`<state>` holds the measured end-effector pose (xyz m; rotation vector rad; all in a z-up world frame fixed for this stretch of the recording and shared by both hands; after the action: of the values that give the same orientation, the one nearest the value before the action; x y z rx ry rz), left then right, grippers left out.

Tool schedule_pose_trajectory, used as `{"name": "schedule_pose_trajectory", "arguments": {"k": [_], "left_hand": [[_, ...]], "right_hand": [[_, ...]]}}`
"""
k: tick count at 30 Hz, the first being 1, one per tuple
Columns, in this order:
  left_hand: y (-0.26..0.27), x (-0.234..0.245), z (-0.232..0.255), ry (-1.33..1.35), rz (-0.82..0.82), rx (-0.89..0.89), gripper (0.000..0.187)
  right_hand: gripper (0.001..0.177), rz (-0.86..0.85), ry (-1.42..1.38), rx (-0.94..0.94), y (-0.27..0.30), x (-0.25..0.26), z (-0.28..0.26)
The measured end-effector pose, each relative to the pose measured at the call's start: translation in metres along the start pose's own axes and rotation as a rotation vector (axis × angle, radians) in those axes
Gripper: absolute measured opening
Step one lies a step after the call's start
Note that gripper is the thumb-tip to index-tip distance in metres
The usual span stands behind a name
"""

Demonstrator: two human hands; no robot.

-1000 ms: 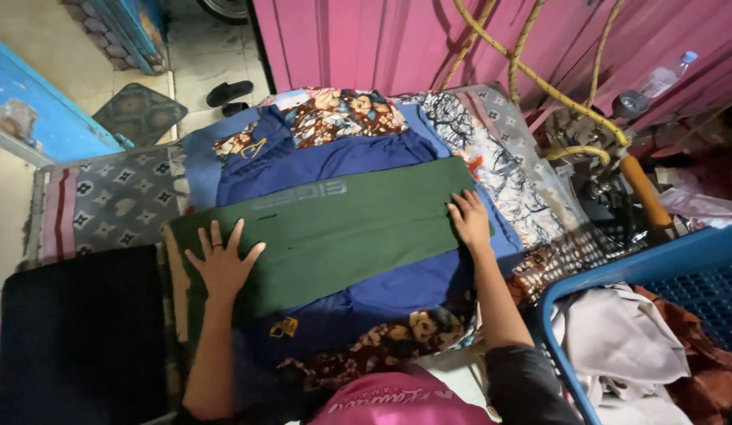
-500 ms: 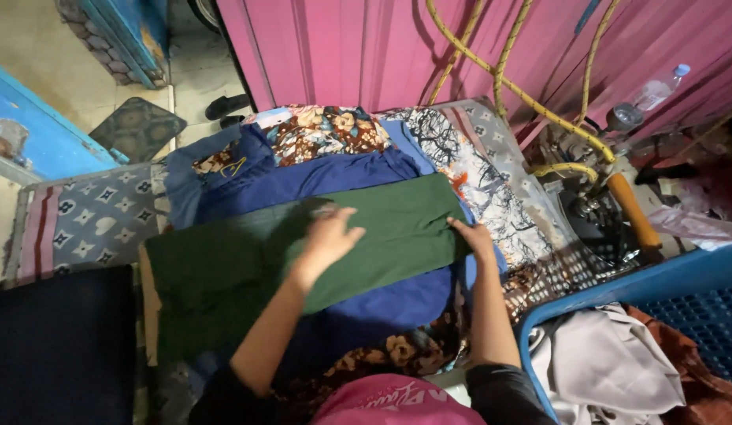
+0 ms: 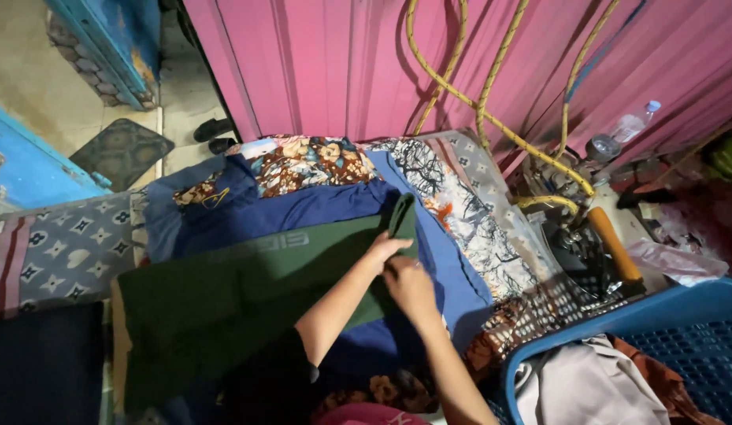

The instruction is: The person folds several t-shirts on a table using a cardboard template to ensure uniform size. They fold a green t-shirt, a blue t-shirt, a floral t-shirt, and a light blue t-shirt, placing each folded item into a stack on the left side of the table.

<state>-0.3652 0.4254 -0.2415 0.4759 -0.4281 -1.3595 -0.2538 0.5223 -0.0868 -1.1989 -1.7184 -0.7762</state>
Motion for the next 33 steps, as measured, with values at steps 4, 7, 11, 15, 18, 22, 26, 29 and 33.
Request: {"name": "schedule_pose_trajectory", "arguments": {"k": [4, 7, 11, 15, 18, 22, 26, 29, 33], "left_hand": [[0.060, 0.044, 0.009, 0.370, -0.002, 0.006, 0.060], [0.096, 0.072, 0.052, 0.237, 0.056, 0.112, 0.107], [0.192, 0.156, 0.087, 0.413, 0.057, -0.192, 0.063], [0.293, 0.300, 0.093, 0.366, 0.227, -0.240, 0.078], [0.389, 0.394, 0.073, 0.335, 0.394, -0.190, 0.085], [0.425, 0.499, -0.048, 0.271, 0.635, -0.138, 0.065], [0.381, 0.513, -0.146, 0.280, 0.582, 0.096, 0.069], [0.384, 0.522, -0.141, 0.347, 0.640, 0.096, 0.078], [0.355, 0.539, -0.184, 0.144, 0.768, 0.031, 0.063]], "right_hand": [[0.015, -0.407, -0.146, 0.290, 0.068, -0.021, -0.048], [0.005, -0.581, -0.398, 0.555, 0.085, -0.055, -0.078], [0.042, -0.362, -0.677, 0.630, 0.092, -0.068, -0.143], [0.067, -0.200, -0.582, 0.710, 0.098, -0.118, -0.177], [0.071, -0.509, -0.375, 0.448, 0.101, -0.160, -0.189], [0.079, -0.671, -0.055, 0.254, 0.119, -0.156, -0.204], [0.057, -0.175, 0.204, 0.566, 0.125, -0.224, -0.170], [0.089, -0.574, 0.124, 0.325, 0.133, -0.170, -0.192], [0.057, -0.655, -0.157, 0.548, 0.143, -0.104, -0.195]]}}
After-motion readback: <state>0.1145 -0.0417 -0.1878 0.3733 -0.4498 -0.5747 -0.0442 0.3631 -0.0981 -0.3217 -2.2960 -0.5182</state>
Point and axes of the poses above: each hand's wrist, its own y-axis away from the middle knuckle, its own x-axis out of the back of the hand, z = x × y, the point moved 1 cm from there along -y, towards the middle knuckle, and after that the axes turned 1 degree about z, right-handed, at the moved point
